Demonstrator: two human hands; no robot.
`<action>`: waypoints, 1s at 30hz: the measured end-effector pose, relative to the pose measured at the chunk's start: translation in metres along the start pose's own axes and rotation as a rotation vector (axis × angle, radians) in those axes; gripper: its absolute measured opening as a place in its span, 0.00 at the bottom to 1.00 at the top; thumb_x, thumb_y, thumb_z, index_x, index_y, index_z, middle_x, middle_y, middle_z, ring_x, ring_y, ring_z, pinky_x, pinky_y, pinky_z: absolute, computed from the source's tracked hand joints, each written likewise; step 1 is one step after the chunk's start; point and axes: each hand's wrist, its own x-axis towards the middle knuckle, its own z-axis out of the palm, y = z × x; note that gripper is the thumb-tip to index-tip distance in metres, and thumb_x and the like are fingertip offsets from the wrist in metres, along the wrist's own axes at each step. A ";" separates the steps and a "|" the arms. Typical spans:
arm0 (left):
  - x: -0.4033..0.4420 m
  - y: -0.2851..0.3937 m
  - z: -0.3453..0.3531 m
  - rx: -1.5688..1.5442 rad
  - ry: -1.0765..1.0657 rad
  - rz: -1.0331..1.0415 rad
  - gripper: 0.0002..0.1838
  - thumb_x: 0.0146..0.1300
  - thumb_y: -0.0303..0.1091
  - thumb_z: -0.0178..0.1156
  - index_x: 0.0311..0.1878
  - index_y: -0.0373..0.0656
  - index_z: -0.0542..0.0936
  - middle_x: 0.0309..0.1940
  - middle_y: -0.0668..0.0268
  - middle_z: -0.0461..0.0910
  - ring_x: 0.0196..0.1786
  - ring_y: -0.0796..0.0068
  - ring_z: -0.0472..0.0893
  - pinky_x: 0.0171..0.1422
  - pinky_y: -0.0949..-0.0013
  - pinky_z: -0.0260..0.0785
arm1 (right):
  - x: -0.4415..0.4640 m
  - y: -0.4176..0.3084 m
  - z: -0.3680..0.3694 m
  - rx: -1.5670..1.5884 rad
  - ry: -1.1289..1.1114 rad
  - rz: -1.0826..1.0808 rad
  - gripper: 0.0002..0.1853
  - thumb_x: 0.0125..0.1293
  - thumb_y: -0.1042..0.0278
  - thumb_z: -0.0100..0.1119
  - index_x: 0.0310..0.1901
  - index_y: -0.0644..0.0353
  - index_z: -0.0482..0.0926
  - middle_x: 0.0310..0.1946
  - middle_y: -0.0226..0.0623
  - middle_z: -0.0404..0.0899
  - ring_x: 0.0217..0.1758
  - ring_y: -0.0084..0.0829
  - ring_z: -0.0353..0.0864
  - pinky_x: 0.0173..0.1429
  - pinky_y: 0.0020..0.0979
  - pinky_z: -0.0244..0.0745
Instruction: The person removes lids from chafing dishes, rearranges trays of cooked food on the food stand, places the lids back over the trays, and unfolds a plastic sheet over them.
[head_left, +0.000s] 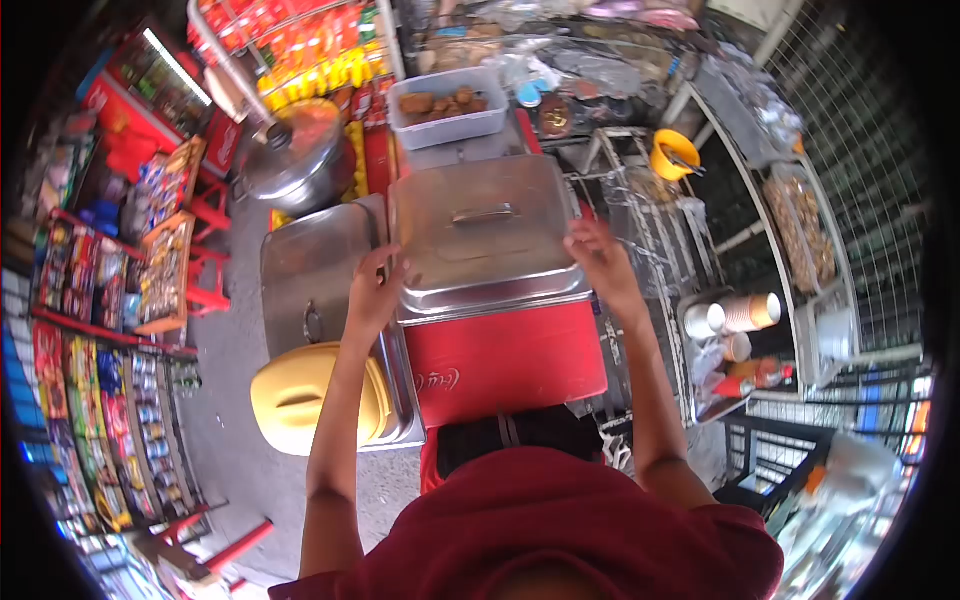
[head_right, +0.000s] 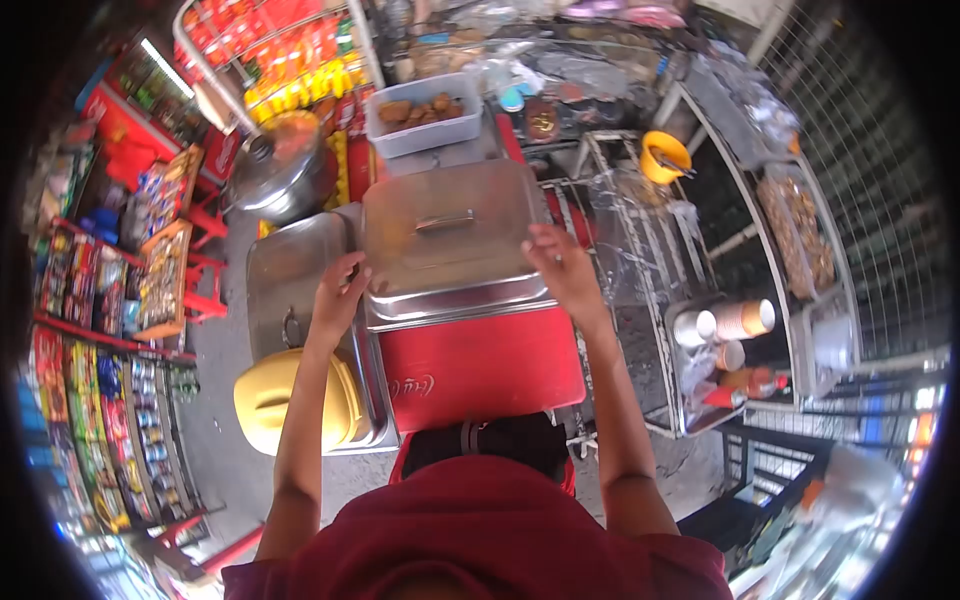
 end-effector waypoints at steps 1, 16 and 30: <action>0.002 0.005 -0.004 0.007 0.023 -0.027 0.17 0.59 0.36 0.59 0.49 0.37 0.74 0.44 0.65 0.77 0.39 0.74 0.79 0.43 0.73 0.70 | 0.011 0.007 0.002 0.004 -0.035 -0.008 0.18 0.60 0.63 0.58 0.49 0.61 0.73 0.37 0.32 0.76 0.39 0.23 0.73 0.46 0.25 0.68; 0.050 -0.026 0.026 -0.842 -0.298 -0.627 0.36 0.49 0.47 0.67 0.54 0.29 0.69 0.42 0.57 0.77 0.43 0.72 0.78 0.47 0.73 0.70 | 0.074 0.023 0.016 0.109 -0.289 0.448 0.40 0.48 0.39 0.60 0.57 0.60 0.65 0.41 0.35 0.74 0.38 0.21 0.75 0.27 0.19 0.66; -0.086 0.046 -0.008 -0.309 -0.021 -0.607 0.62 0.31 0.60 0.72 0.60 0.21 0.55 0.52 0.46 0.63 0.50 0.62 0.72 0.54 0.64 0.65 | -0.022 0.000 -0.034 0.208 -0.323 0.387 0.35 0.49 0.53 0.65 0.54 0.67 0.66 0.43 0.37 0.74 0.45 0.27 0.73 0.52 0.28 0.66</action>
